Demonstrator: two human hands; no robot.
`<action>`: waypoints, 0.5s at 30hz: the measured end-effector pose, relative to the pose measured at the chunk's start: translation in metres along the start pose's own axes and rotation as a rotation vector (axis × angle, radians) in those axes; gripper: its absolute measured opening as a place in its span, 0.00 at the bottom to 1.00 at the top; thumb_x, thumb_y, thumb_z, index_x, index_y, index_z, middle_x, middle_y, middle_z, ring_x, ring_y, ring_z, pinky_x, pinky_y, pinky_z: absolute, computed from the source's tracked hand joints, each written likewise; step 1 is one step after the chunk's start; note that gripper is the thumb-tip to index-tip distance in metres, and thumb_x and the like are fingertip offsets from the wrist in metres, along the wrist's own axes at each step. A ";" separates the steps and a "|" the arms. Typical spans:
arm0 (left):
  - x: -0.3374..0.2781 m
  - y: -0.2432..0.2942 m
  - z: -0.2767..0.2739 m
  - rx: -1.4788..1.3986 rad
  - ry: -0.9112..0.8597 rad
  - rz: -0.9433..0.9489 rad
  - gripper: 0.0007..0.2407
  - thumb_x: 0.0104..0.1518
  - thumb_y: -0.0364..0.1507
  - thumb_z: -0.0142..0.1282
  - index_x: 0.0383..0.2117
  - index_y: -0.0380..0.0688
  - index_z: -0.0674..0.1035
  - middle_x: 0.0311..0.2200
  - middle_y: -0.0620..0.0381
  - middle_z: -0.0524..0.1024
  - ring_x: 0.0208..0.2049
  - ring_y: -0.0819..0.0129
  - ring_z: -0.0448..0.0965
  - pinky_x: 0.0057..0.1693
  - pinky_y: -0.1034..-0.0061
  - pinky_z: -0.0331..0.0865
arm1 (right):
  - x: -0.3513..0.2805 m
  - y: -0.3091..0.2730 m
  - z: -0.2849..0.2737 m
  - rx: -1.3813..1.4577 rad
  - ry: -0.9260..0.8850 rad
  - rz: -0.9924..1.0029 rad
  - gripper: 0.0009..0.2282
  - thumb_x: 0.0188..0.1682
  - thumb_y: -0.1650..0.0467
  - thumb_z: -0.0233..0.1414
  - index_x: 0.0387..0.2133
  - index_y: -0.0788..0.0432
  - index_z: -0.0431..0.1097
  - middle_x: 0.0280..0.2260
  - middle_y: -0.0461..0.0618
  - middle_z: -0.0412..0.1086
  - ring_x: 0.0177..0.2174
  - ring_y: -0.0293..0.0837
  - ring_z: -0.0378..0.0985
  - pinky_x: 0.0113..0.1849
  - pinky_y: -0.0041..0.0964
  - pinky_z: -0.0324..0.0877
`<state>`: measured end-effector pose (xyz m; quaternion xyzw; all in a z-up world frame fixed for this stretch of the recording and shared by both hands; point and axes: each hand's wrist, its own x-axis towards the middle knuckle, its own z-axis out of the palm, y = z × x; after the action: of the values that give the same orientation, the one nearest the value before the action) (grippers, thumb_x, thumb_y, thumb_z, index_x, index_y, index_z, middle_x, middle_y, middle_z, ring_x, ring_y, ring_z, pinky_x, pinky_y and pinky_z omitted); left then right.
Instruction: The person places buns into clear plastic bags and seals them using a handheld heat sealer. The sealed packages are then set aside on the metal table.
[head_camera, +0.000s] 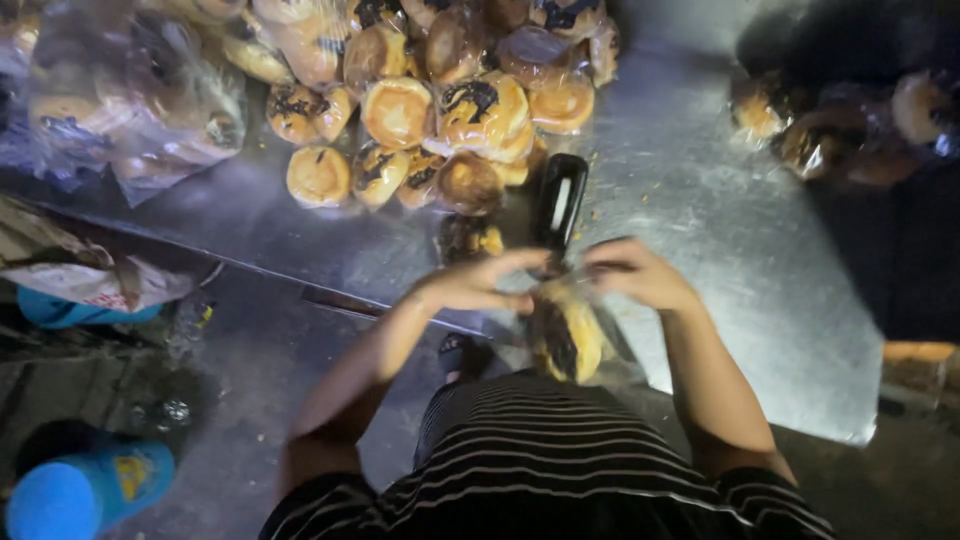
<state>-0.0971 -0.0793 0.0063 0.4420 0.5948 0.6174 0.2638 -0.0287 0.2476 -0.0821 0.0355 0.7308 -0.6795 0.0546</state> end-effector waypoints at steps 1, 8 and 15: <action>-0.002 -0.009 0.005 -0.069 -0.181 -0.082 0.26 0.57 0.34 0.65 0.61 0.39 0.71 0.60 0.42 0.70 0.64 0.53 0.65 0.69 0.56 0.56 | 0.006 -0.020 0.032 -0.052 -0.204 -0.077 0.15 0.34 0.76 0.60 0.38 0.64 0.80 0.31 0.55 0.77 0.35 0.46 0.78 0.42 0.44 0.73; -0.056 -0.064 0.036 -0.405 0.722 -0.340 0.14 0.53 0.34 0.73 0.42 0.44 0.85 0.39 0.56 0.81 0.43 0.74 0.80 0.52 0.76 0.77 | 0.026 -0.016 0.137 0.856 -0.289 0.016 0.25 0.57 0.54 0.43 0.52 0.65 0.64 0.40 0.63 0.74 0.41 0.52 0.82 0.43 0.50 0.77; -0.066 -0.036 0.008 0.188 0.742 -0.032 0.05 0.62 0.33 0.61 0.33 0.50 0.86 0.28 0.62 0.85 0.36 0.67 0.86 0.46 0.75 0.78 | -0.037 -0.064 0.198 0.163 0.239 -0.161 0.13 0.40 0.72 0.69 0.36 0.66 0.78 0.33 0.54 0.75 0.33 0.43 0.75 0.38 0.39 0.71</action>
<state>-0.0662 -0.1265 -0.0442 0.2015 0.7108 0.6739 -0.0017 0.0065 0.0465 -0.0277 0.0618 0.6752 -0.7295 -0.0901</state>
